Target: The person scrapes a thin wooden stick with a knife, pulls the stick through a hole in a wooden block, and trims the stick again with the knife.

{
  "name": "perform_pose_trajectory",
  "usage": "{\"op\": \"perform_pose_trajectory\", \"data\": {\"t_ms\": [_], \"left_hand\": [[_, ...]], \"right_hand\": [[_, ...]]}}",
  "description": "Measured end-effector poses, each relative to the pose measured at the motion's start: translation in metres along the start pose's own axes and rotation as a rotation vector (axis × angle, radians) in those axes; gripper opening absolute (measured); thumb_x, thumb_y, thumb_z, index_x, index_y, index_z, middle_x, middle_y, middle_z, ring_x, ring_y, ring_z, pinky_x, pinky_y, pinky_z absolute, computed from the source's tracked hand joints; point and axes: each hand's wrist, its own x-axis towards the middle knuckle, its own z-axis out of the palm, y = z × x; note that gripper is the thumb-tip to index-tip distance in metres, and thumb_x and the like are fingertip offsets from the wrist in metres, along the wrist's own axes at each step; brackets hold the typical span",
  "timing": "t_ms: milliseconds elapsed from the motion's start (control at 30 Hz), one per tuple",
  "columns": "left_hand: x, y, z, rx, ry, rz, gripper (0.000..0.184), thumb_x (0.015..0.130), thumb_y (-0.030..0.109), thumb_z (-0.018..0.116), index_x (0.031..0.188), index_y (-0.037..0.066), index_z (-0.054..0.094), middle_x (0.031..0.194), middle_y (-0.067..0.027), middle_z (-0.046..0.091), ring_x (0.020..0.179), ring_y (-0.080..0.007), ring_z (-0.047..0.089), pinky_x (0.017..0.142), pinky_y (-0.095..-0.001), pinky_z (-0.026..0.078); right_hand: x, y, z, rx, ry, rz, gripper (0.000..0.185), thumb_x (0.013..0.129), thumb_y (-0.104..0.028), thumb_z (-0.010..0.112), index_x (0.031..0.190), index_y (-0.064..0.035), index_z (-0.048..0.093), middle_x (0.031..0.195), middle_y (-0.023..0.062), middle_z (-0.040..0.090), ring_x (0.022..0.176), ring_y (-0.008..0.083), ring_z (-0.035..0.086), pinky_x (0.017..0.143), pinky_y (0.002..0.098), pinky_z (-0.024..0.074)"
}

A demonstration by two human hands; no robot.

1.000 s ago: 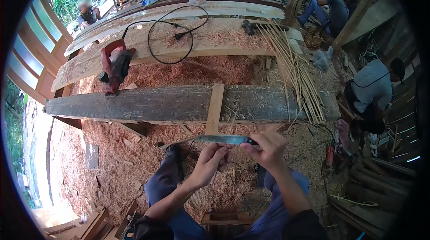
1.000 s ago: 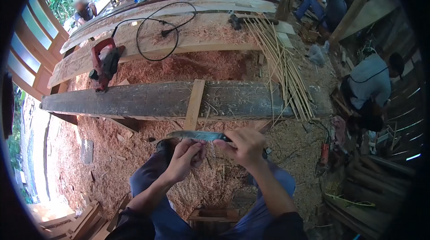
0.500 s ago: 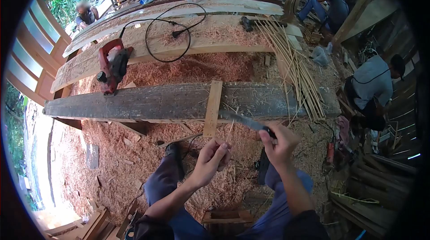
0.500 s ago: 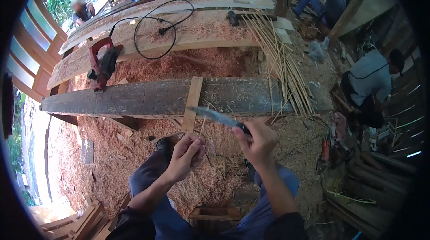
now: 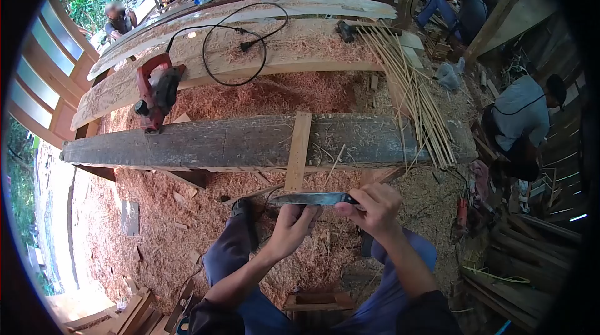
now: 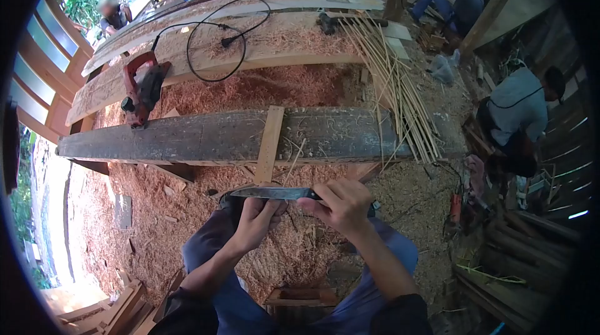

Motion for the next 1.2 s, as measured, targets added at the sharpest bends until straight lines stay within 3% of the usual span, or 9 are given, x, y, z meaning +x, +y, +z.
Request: {"op": "perform_pose_trajectory", "data": {"t_ms": [300,367,500,667,800,933,1033,1100,1200], "left_hand": [[0.0,0.013,0.01,-0.15,0.03,-0.048,0.013,0.111,0.018,0.047,0.111,0.007,0.052,0.079,0.0053,0.04,0.062,-0.0014,0.031,0.051,-0.0197,0.026],[-0.003,0.014,0.007,-0.156,0.017,-0.032,0.013,0.111,0.019,0.047,0.11,0.008,0.052,0.078,0.0046,0.041,0.06,-0.0018,0.031,0.049,-0.0199,0.025],[-0.002,0.008,0.001,-0.177,0.071,-0.08,0.014,0.111,0.021,0.046,0.11,0.009,0.053,0.077,0.0033,0.044,0.056,-0.0021,0.03,0.047,-0.0201,0.023],[-0.003,0.004,-0.003,-0.185,0.011,-0.074,0.016,0.112,0.02,0.046,0.109,0.006,0.053,0.081,0.0027,0.047,0.057,-0.0013,0.031,0.049,-0.0208,0.024],[-0.004,0.009,0.011,-0.134,0.057,-0.013,0.017,0.111,0.018,0.047,0.105,0.004,0.053,0.081,0.0021,0.048,0.058,-0.0009,0.033,0.048,-0.021,0.025],[0.0,0.003,0.006,-0.095,0.04,-0.007,0.014,0.111,0.017,0.046,0.109,0.004,0.052,0.083,0.0022,0.048,0.058,-0.0009,0.032,0.049,-0.0207,0.025],[-0.003,0.008,0.009,-0.176,0.082,-0.042,0.013,0.112,0.017,0.045,0.113,0.005,0.051,0.084,0.0019,0.047,0.058,-0.0012,0.032,0.049,-0.02,0.026],[-0.006,0.01,0.006,-0.19,0.025,-0.051,0.009,0.111,0.019,0.047,0.114,0.011,0.048,0.083,-0.0001,0.047,0.054,-0.0027,0.029,0.047,-0.0203,0.023],[-0.007,0.008,0.005,-0.204,0.061,-0.101,0.013,0.112,0.019,0.046,0.115,0.008,0.051,0.083,0.0015,0.046,0.057,-0.0018,0.032,0.049,-0.0199,0.026]], "right_hand": [[-0.01,0.03,-0.011,-0.12,0.001,-0.001,0.048,0.093,-0.054,0.07,0.077,-0.009,0.067,0.062,0.0011,0.057,0.054,0.0169,0.057,0.05,0.0334,0.0388],[-0.006,0.068,-0.02,-0.223,0.286,0.244,0.055,0.096,-0.061,0.062,0.076,-0.0101,0.067,0.059,-0.0022,0.056,0.05,0.0115,0.054,0.045,0.0309,0.0349],[-0.004,0.057,-0.025,-0.206,0.349,0.185,0.053,0.097,-0.059,0.063,0.076,-0.0101,0.068,0.058,-0.0022,0.056,0.048,0.0123,0.053,0.044,0.0308,0.036],[-0.004,0.012,0.001,0.018,0.082,-0.022,0.049,0.093,-0.056,0.07,0.079,-0.0091,0.069,0.061,-0.0012,0.058,0.05,0.0153,0.056,0.045,0.0321,0.0386],[-0.003,0.001,0.008,0.099,0.006,0.049,0.044,0.086,-0.051,0.078,0.081,-0.008,0.071,0.063,0.0025,0.058,0.054,0.0209,0.058,0.05,0.0345,0.0417],[-0.005,0.012,0.004,0.042,0.047,0.017,0.047,0.09,-0.055,0.072,0.077,-0.0104,0.07,0.056,-0.0014,0.055,0.046,0.015,0.053,0.043,0.0329,0.0364],[-0.02,0.039,-0.005,-0.055,-0.109,0.083,0.047,0.09,-0.053,0.074,0.079,-0.0074,0.07,0.064,0.0016,0.06,0.054,0.018,0.056,0.051,0.0353,0.0423],[-0.006,0.062,-0.021,-0.139,0.208,0.269,0.053,0.095,-0.059,0.065,0.074,-0.0108,0.07,0.056,-0.0055,0.054,0.046,0.011,0.052,0.043,0.032,0.0359],[0.0,0.057,-0.026,-0.07,0.325,0.211,0.052,0.095,-0.057,0.066,0.073,-0.0104,0.069,0.055,-0.003,0.054,0.045,0.0144,0.052,0.042,0.033,0.0361]]}}
